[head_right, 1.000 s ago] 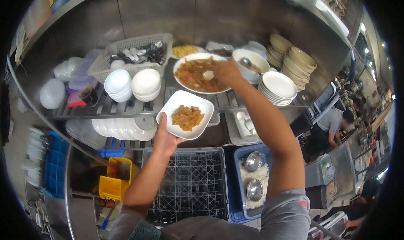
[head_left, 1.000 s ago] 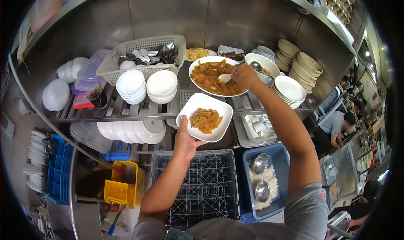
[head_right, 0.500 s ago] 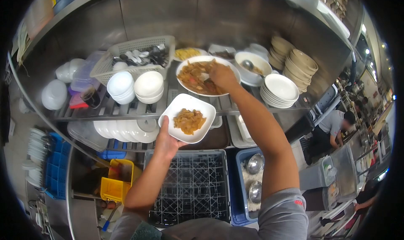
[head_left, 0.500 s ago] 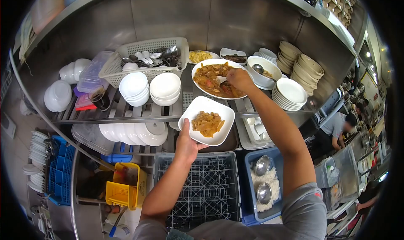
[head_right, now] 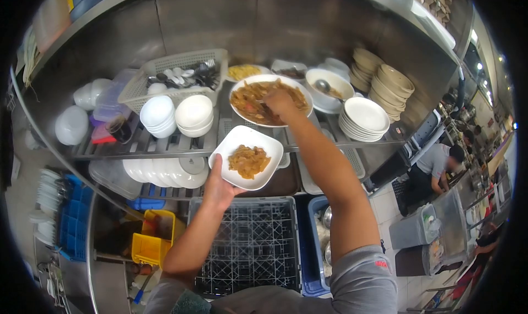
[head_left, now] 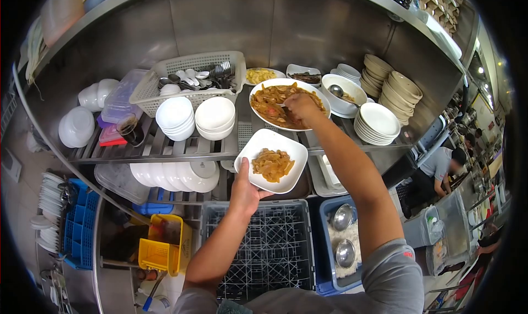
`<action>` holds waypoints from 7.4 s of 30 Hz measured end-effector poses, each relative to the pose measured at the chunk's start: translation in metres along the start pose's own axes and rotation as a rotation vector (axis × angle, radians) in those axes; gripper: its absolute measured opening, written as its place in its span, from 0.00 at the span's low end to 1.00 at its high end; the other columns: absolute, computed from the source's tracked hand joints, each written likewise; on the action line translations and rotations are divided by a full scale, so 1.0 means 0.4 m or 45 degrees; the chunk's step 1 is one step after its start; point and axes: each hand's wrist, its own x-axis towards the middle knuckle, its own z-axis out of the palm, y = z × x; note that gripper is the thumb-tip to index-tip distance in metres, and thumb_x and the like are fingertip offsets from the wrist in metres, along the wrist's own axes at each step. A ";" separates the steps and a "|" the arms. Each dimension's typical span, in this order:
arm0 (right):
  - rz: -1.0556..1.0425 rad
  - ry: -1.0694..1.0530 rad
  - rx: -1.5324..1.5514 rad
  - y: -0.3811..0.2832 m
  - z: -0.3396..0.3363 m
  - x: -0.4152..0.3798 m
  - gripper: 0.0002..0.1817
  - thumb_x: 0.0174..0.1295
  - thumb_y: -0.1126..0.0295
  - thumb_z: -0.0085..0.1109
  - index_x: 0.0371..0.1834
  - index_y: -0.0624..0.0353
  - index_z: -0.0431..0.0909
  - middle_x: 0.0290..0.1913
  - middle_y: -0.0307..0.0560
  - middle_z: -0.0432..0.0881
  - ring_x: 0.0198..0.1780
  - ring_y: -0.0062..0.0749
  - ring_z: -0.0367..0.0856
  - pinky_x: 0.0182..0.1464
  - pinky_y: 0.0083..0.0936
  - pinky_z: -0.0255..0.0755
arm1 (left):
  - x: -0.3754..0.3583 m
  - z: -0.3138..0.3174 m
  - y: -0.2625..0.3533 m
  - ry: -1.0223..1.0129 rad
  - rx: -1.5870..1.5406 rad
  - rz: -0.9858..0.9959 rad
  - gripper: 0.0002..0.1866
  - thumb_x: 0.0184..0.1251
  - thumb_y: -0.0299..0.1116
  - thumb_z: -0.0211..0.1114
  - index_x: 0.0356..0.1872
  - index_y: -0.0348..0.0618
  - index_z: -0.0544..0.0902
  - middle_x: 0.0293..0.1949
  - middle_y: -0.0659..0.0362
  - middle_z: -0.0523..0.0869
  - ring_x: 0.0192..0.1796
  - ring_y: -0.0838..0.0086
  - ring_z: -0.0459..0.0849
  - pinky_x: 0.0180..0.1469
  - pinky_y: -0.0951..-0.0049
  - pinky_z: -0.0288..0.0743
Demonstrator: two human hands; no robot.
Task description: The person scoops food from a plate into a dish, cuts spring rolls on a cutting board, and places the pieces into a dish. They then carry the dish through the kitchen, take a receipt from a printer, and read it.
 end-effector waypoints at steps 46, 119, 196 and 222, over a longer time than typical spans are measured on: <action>-0.594 0.374 -1.608 -0.045 -0.278 -0.072 0.10 0.56 0.73 0.47 0.37 0.61 0.77 0.41 0.54 0.79 0.40 0.46 0.81 0.42 0.39 0.75 | 0.023 0.039 -0.013 -0.056 0.038 -0.023 0.32 0.70 0.59 0.38 0.65 0.46 0.58 0.60 0.52 0.71 0.59 0.61 0.74 0.49 0.50 0.76; -0.456 0.140 -1.439 -0.030 -0.135 -0.029 0.12 0.53 0.65 0.52 0.30 0.60 0.82 0.33 0.56 0.82 0.38 0.46 0.82 0.44 0.35 0.74 | 0.021 0.040 -0.005 -0.054 0.031 -0.023 0.32 0.69 0.58 0.41 0.64 0.44 0.59 0.59 0.51 0.72 0.57 0.62 0.76 0.47 0.51 0.78; -1.207 0.146 -0.958 -0.163 -0.203 -0.322 0.09 0.51 0.74 0.57 0.36 0.60 0.79 0.35 0.50 0.81 0.36 0.43 0.80 0.40 0.34 0.74 | 0.016 0.029 -0.010 -0.063 0.023 -0.059 0.32 0.69 0.60 0.36 0.66 0.49 0.58 0.61 0.55 0.70 0.60 0.62 0.73 0.53 0.48 0.71; -0.503 -0.019 -1.280 -0.099 -0.089 -0.080 0.10 0.52 0.65 0.53 0.33 0.56 0.81 0.34 0.53 0.83 0.39 0.44 0.81 0.44 0.35 0.73 | -0.031 0.002 0.014 -0.068 0.004 0.048 0.31 0.70 0.56 0.41 0.65 0.45 0.57 0.59 0.51 0.71 0.58 0.62 0.76 0.45 0.52 0.79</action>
